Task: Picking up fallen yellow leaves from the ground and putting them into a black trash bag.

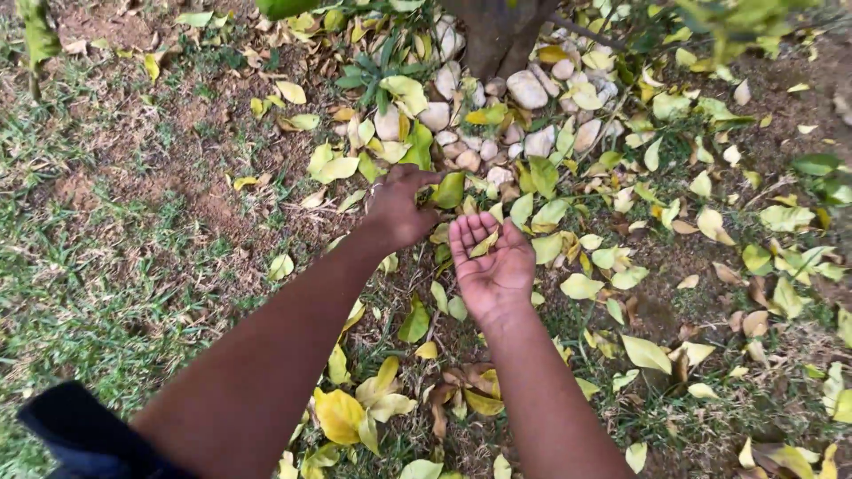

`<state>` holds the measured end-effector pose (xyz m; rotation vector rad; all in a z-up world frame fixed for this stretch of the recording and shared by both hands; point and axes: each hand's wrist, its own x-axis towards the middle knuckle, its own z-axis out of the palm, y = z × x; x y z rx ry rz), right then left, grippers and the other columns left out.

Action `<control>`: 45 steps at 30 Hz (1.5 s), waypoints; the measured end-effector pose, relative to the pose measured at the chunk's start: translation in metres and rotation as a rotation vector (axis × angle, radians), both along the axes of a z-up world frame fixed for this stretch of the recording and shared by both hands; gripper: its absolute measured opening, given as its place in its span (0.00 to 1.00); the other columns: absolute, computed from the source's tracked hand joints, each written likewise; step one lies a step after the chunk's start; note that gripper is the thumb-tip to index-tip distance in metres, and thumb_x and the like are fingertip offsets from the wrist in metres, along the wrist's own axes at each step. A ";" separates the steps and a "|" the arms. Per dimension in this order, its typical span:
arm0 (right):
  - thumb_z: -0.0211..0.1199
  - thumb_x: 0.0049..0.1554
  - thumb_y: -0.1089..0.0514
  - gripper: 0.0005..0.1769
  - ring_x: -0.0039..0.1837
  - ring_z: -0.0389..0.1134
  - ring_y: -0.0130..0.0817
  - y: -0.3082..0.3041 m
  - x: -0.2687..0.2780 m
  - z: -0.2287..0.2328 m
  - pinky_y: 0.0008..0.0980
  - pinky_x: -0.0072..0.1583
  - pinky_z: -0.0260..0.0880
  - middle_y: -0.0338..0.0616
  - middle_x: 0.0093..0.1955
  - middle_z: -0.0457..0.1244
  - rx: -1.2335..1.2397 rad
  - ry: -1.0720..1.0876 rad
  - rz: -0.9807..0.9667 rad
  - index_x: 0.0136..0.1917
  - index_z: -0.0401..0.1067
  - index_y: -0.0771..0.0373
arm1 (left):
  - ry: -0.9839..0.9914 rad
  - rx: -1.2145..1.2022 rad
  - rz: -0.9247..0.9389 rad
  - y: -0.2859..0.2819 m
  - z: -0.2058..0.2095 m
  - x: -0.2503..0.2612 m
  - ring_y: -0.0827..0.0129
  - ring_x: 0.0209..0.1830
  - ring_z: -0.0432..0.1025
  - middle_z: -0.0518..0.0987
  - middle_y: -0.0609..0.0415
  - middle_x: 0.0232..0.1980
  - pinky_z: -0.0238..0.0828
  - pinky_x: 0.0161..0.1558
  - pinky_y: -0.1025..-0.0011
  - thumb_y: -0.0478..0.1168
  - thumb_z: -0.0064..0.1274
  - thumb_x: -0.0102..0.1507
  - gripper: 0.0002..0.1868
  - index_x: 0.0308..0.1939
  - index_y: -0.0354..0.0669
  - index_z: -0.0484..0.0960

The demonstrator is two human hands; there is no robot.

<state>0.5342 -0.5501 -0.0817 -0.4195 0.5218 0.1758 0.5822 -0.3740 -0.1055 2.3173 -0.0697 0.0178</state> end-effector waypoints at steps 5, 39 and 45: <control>0.55 0.63 0.50 0.17 0.52 0.70 0.42 -0.025 -0.012 -0.016 0.47 0.68 0.72 0.49 0.44 0.67 -0.048 -0.006 -0.025 0.44 0.72 0.67 | 0.207 0.109 0.102 -0.028 0.030 0.016 0.46 0.80 0.43 0.51 0.52 0.80 0.41 0.75 0.45 0.46 0.64 0.52 0.41 0.71 0.63 0.68; 0.54 0.57 0.30 0.38 0.71 0.66 0.44 -0.051 -0.022 -0.017 0.55 0.72 0.63 0.44 0.71 0.64 -0.037 -0.107 -0.103 0.71 0.65 0.54 | 0.279 0.218 -0.041 -0.039 0.029 0.002 0.52 0.79 0.48 0.60 0.57 0.77 0.32 0.76 0.36 0.42 0.62 0.55 0.25 0.58 0.59 0.80; 0.51 0.57 0.28 0.39 0.70 0.66 0.44 -0.044 -0.012 -0.019 0.54 0.71 0.65 0.45 0.70 0.65 -0.046 -0.049 -0.148 0.71 0.66 0.55 | 0.037 -0.631 0.051 -0.043 0.039 -0.020 0.60 0.51 0.80 0.87 0.54 0.51 0.79 0.58 0.60 0.39 0.56 0.62 0.11 0.47 0.55 0.87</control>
